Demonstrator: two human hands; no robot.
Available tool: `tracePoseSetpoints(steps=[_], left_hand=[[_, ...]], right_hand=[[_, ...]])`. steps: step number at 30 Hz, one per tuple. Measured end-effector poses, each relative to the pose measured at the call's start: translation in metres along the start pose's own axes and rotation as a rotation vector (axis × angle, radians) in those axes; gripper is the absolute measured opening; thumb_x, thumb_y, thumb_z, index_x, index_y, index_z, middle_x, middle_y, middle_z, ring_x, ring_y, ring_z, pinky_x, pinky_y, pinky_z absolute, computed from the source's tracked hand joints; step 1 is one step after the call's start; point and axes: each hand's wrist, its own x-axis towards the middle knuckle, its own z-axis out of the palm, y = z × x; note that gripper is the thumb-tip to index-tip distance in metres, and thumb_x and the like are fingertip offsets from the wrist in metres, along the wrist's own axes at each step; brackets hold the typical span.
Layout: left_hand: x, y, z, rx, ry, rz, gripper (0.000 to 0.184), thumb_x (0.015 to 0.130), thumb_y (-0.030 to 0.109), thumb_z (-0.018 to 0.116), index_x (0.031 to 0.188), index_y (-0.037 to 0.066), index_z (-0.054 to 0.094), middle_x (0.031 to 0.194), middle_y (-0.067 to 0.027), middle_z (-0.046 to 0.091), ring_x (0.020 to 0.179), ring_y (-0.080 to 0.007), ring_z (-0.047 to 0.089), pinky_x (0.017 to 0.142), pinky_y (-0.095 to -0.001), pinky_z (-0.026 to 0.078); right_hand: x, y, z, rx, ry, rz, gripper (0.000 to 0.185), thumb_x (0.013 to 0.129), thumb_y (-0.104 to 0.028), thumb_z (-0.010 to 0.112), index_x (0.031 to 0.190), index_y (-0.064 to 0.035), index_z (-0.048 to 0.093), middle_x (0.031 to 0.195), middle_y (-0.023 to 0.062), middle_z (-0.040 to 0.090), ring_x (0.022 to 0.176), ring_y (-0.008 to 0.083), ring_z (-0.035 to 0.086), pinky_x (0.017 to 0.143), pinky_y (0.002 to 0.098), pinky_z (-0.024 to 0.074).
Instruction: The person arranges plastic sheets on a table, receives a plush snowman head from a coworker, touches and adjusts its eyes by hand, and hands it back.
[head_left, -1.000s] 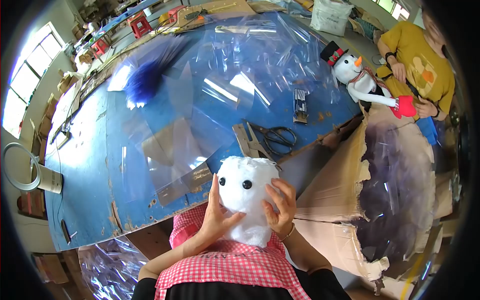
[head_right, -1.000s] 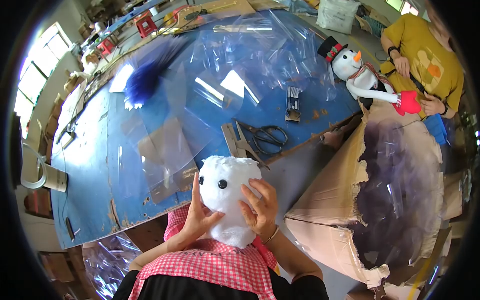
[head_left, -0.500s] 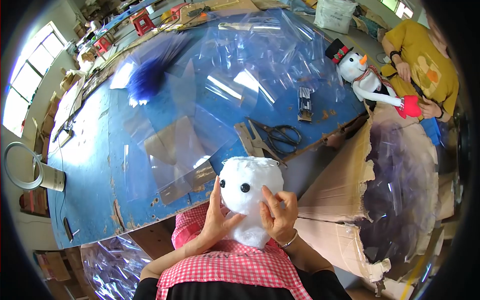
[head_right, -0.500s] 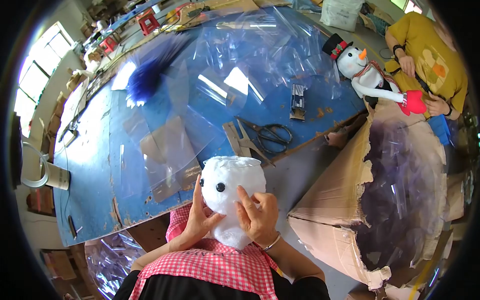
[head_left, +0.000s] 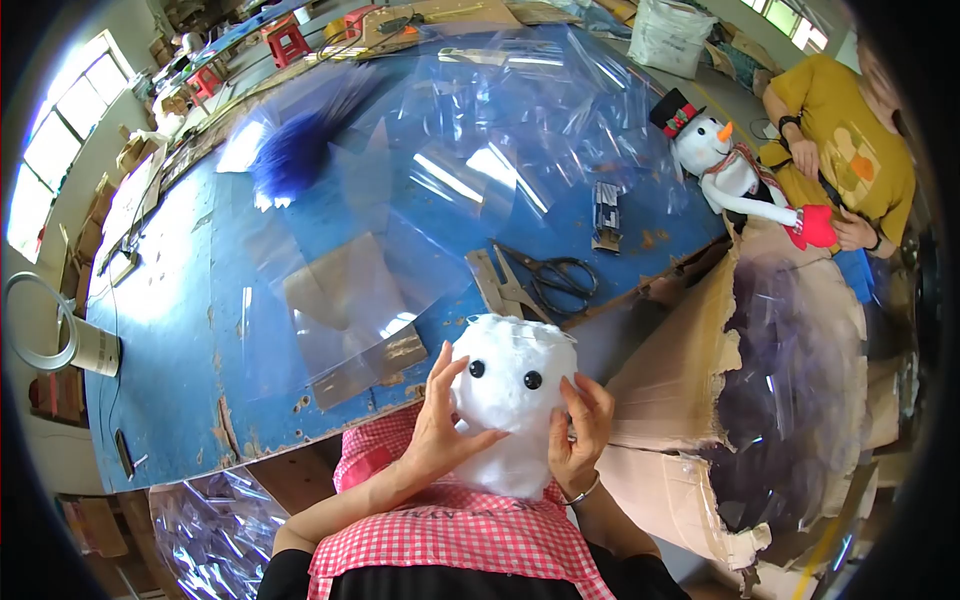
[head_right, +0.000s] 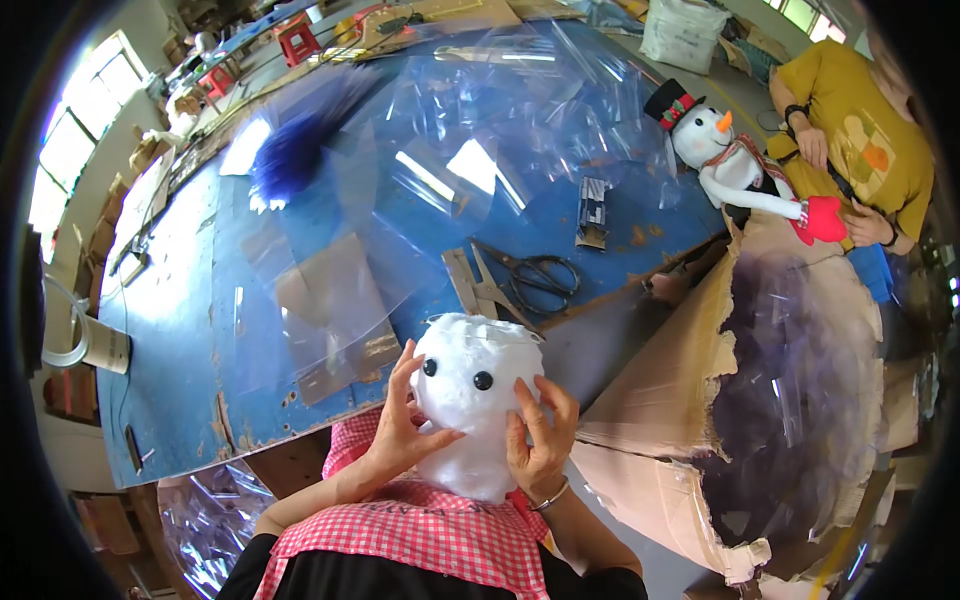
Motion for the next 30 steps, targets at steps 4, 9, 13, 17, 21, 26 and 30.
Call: tracePoseSetpoints(steps=[4, 9, 13, 17, 21, 26, 30], left_hand=[[-0.001, -0.007, -0.002, -0.04, 0.007, 0.063, 0.094, 0.059, 0.01, 0.084, 0.132, 0.01, 0.024, 0.148, -0.0205, 0.009, 0.131, -0.0332, 0.03, 0.091, -0.0424, 0.051], [-0.008, -0.02, -0.008, -0.119, -0.001, 0.039, 0.095, 0.062, 0.006, 0.082, 0.133, 0.01, 0.019, 0.148, -0.0213, 0.007, 0.132, -0.0323, 0.028, 0.089, -0.0382, 0.052], [-0.009, -0.02, -0.007, -0.102, 0.003, 0.044, 0.096, 0.062, 0.007, 0.082, 0.134, 0.01, 0.017, 0.148, -0.0219, 0.006, 0.132, -0.0324, 0.027, 0.087, -0.0369, 0.053], [-0.009, -0.021, -0.007, -0.117, 0.001, 0.04, 0.097, 0.063, 0.007, 0.082, 0.134, 0.01, 0.017, 0.148, -0.0221, 0.006, 0.133, -0.0329, 0.026, 0.086, -0.0365, 0.053], [-0.011, -0.023, -0.008, -0.13, -0.004, 0.023, 0.096, 0.064, 0.007, 0.081, 0.134, 0.01, 0.016, 0.148, -0.022, 0.006, 0.133, -0.0336, 0.025, 0.087, -0.0368, 0.053], [-0.012, -0.026, -0.008, -0.142, -0.008, 0.032, 0.097, 0.064, 0.007, 0.081, 0.135, 0.011, 0.015, 0.148, -0.0219, 0.006, 0.135, -0.0335, 0.02, 0.09, -0.0396, 0.051], [-0.014, -0.027, -0.007, -0.151, -0.004, 0.005, 0.098, 0.065, 0.007, 0.08, 0.137, 0.012, 0.014, 0.147, -0.0217, 0.006, 0.136, -0.0334, 0.017, 0.091, -0.0412, 0.05]], right_hand=[[0.001, -0.006, 0.0, -0.11, -0.05, -0.067, 0.036, 0.078, -0.012, 0.064, 0.114, -0.0091, 0.062, 0.109, 0.0128, 0.051, 0.094, 0.0301, 0.051, 0.077, 0.0376, 0.0447], [0.002, -0.012, 0.006, -0.102, -0.04, -0.121, 0.037, 0.078, -0.013, 0.066, 0.115, -0.0133, 0.061, 0.106, 0.0117, 0.051, 0.093, 0.0288, 0.051, 0.078, 0.0381, 0.0438], [0.005, -0.018, 0.003, -0.123, -0.088, -0.116, 0.04, 0.078, -0.012, 0.066, 0.117, -0.014, 0.06, 0.101, 0.0109, 0.05, 0.09, 0.0279, 0.051, 0.077, 0.0376, 0.0442], [0.013, -0.023, -0.004, -0.137, -0.164, -0.109, 0.042, 0.077, -0.011, 0.065, 0.118, -0.0144, 0.06, 0.098, 0.0102, 0.048, 0.088, 0.0274, 0.051, 0.076, 0.0372, 0.0444], [0.017, -0.027, -0.007, -0.143, -0.213, -0.095, 0.043, 0.076, -0.01, 0.065, 0.119, -0.0148, 0.059, 0.098, 0.0102, 0.048, 0.087, 0.027, 0.051, 0.075, 0.0369, 0.0447], [0.02, -0.029, -0.008, -0.143, -0.236, -0.104, 0.043, 0.077, -0.011, 0.066, 0.119, -0.0141, 0.059, 0.097, 0.01, 0.049, 0.087, 0.0267, 0.051, 0.075, 0.0367, 0.045], [0.019, -0.025, -0.005, -0.077, -0.2, -0.08, 0.043, 0.077, -0.013, 0.066, 0.119, -0.0109, 0.059, 0.097, 0.0099, 0.049, 0.088, 0.0265, 0.051, 0.075, 0.0364, 0.0451]])
